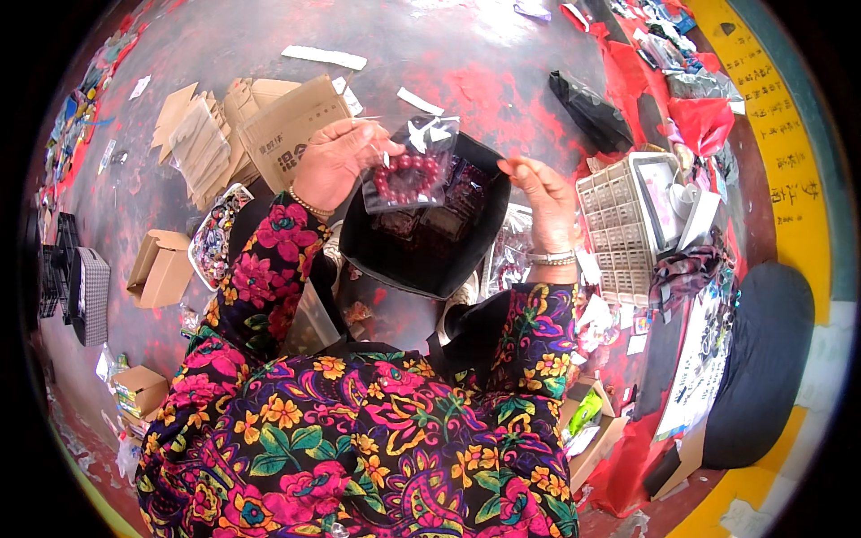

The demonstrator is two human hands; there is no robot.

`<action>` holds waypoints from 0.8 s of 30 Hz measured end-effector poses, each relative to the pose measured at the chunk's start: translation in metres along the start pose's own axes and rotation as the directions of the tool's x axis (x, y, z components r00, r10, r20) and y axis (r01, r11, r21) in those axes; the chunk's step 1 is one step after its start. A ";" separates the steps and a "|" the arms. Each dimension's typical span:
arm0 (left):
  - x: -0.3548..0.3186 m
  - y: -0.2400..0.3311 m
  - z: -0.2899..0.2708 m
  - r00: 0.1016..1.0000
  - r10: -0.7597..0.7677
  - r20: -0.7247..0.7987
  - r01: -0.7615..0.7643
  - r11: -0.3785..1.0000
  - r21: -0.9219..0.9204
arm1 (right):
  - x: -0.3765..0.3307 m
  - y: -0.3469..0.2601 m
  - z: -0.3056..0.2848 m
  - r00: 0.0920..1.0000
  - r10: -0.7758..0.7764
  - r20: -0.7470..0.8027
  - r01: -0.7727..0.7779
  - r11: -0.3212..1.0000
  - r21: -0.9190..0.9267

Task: The person sits on the floor and repeatedly picks up red beaded bracelets from a black container. They place each bracelet into a clear plastic bag, seal the bag, and set it aside on the floor.

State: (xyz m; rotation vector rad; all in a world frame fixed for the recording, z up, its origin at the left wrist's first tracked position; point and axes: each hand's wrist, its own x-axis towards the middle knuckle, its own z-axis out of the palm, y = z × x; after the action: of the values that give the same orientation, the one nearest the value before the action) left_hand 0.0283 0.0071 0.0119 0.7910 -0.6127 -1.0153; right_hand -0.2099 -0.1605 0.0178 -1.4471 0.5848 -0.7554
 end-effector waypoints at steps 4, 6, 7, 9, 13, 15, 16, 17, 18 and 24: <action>-0.004 -0.001 0.011 0.993 -0.095 0.070 0.100 0.992 -0.072 | -0.003 0.001 0.029 0.971 0.055 0.234 -0.079 0.992 0.095; -0.002 -0.006 0.004 0.985 -0.113 0.132 0.125 0.988 -0.092 | -0.003 0.005 0.040 0.921 0.096 0.378 -0.143 0.985 0.099; -0.002 -0.005 0.004 0.986 -0.118 0.118 0.131 0.986 -0.107 | -0.003 0.008 0.045 0.887 0.118 0.447 -0.170 0.982 0.078; -0.003 -0.004 0.004 0.988 -0.128 0.090 0.139 0.981 -0.136 | -0.007 0.008 0.054 0.848 0.192 0.494 -0.259 0.964 0.069; -0.002 -0.003 0.008 0.992 -0.124 0.028 0.128 0.969 -0.211 | -0.009 0.023 0.059 0.873 0.276 0.401 -0.352 0.927 0.127; -0.001 -0.001 0.012 0.993 -0.114 0.013 0.114 0.963 -0.243 | -0.009 0.026 0.060 0.895 0.275 0.350 -0.347 0.924 0.162; 0.001 -0.004 0.008 0.993 -0.090 0.073 0.104 0.968 -0.228 | -0.009 0.027 0.061 0.913 0.268 0.308 -0.328 0.931 0.161; 0.001 -0.008 0.006 0.989 -0.137 0.057 0.146 0.963 -0.227 | -0.009 0.028 0.061 0.928 0.261 0.265 -0.309 0.938 0.159; 0.002 -0.013 0.005 0.982 -0.184 0.040 0.188 0.956 -0.226 | -0.008 0.031 0.060 0.928 0.262 0.265 -0.312 0.935 0.167; -0.002 -0.023 0.007 0.865 -0.502 0.009 0.499 0.857 -0.131 | -0.004 0.032 0.061 0.959 0.253 0.129 -0.278 0.928 0.246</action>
State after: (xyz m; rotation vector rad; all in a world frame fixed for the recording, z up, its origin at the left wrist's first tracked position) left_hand 0.0108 0.0001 -0.0026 0.8678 -0.3125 -1.5052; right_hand -0.1627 -0.1185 -0.0108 -1.1243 0.5709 -0.5235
